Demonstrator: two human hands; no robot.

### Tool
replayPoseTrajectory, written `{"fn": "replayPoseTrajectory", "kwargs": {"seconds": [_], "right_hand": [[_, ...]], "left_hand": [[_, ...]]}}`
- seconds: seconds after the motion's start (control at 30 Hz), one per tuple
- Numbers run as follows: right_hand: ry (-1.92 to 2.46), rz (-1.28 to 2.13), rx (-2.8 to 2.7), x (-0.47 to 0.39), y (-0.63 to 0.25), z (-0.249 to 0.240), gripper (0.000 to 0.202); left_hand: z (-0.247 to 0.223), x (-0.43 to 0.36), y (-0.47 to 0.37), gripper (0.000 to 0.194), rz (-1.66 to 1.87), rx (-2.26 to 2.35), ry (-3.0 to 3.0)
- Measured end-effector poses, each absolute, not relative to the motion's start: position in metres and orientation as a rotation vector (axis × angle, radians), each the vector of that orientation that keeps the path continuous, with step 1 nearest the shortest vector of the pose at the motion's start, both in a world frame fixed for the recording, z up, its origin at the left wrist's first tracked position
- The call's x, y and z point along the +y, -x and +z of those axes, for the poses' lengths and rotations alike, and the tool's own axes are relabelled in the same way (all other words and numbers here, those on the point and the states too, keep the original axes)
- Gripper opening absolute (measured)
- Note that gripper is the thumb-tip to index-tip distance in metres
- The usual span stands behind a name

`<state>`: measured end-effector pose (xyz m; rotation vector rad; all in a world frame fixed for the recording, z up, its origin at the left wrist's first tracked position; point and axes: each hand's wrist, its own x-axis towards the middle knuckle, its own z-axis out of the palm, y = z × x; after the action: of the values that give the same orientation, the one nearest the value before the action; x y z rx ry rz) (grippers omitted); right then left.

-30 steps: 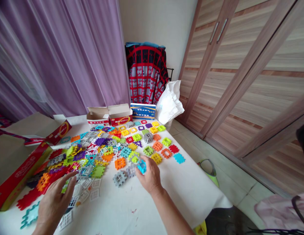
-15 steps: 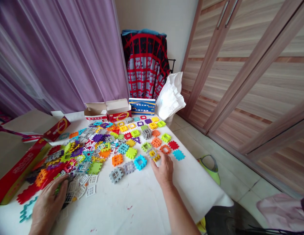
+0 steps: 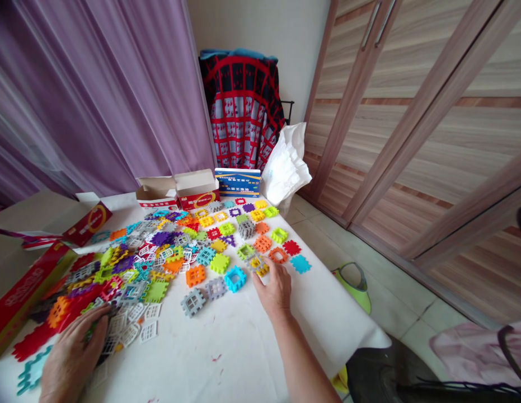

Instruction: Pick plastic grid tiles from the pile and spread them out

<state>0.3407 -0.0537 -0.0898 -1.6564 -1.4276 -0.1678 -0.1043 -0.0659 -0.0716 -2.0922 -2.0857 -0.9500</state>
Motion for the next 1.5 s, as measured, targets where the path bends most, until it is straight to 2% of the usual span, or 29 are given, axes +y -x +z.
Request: {"fn": "replayPoseTrajectory", "kwargs": {"seconds": [0.2,0.37,0.93,1.27,1.5], "right_hand": [[1.753,-0.234,-1.448,0.001,-0.344,-0.050,0.042],[1.932,-0.164,-1.459,0.048,-0.338,-0.028,0.039],[2.096,-0.161,-1.526,0.063,-0.330,-0.034,0.036],[2.032,-0.240,-1.544,0.065,-0.332,-0.037,0.037],[1.569,-0.232,-1.733,0.049,-0.294,-0.033,0.024]], "left_hand": [[-0.080,-0.063,0.110,0.043,-0.926,-1.968,2.095],[-0.080,-0.063,0.111,0.039,-0.917,-1.844,2.107],[-0.083,-0.064,0.112,0.036,-0.916,-1.773,2.136],[-0.085,-0.063,0.111,0.035,-0.954,-1.785,2.127],[-0.079,-0.068,0.101,0.035,-1.021,-1.869,2.100]]}}
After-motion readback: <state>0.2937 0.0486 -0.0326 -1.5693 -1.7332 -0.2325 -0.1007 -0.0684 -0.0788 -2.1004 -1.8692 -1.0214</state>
